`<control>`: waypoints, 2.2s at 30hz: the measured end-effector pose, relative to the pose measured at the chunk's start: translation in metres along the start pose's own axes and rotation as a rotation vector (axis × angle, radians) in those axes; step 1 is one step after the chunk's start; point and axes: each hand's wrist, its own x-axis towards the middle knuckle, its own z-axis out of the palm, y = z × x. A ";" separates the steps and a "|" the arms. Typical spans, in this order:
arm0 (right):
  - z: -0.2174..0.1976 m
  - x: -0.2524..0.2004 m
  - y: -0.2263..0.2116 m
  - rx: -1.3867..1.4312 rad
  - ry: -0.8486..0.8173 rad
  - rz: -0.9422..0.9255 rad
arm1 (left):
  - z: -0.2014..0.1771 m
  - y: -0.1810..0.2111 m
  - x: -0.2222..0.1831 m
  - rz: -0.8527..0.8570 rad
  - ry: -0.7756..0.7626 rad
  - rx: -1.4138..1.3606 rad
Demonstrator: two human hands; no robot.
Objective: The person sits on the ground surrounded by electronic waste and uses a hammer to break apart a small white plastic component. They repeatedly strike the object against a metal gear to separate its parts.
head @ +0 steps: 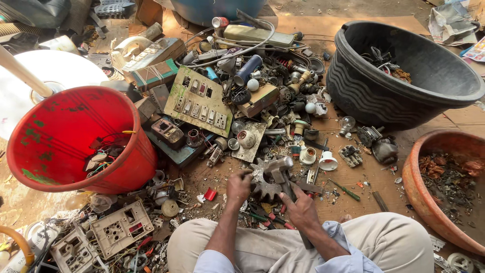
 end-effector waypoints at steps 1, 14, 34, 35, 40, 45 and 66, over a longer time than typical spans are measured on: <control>0.000 0.000 0.004 0.064 0.028 -0.100 | 0.003 0.002 -0.004 0.107 0.004 0.181; 0.015 0.009 0.019 -0.245 0.182 -0.186 | 0.010 -0.009 -0.015 0.166 -0.132 -0.157; 0.008 -0.003 -0.006 0.437 -0.199 -0.095 | 0.017 -0.005 -0.107 0.121 -0.275 -0.601; 0.007 -0.005 -0.006 0.489 -0.252 -0.055 | 0.018 -0.009 -0.110 0.214 -0.247 -0.568; 0.005 -0.017 -0.012 0.686 -0.398 0.062 | 0.021 -0.026 -0.114 0.266 -0.244 -0.658; -0.003 -0.024 -0.015 0.559 -0.227 -0.005 | 0.020 -0.021 -0.118 0.203 -0.291 -0.756; 0.010 -0.013 -0.003 0.596 -0.300 0.140 | 0.023 -0.022 -0.107 0.155 -0.324 -0.606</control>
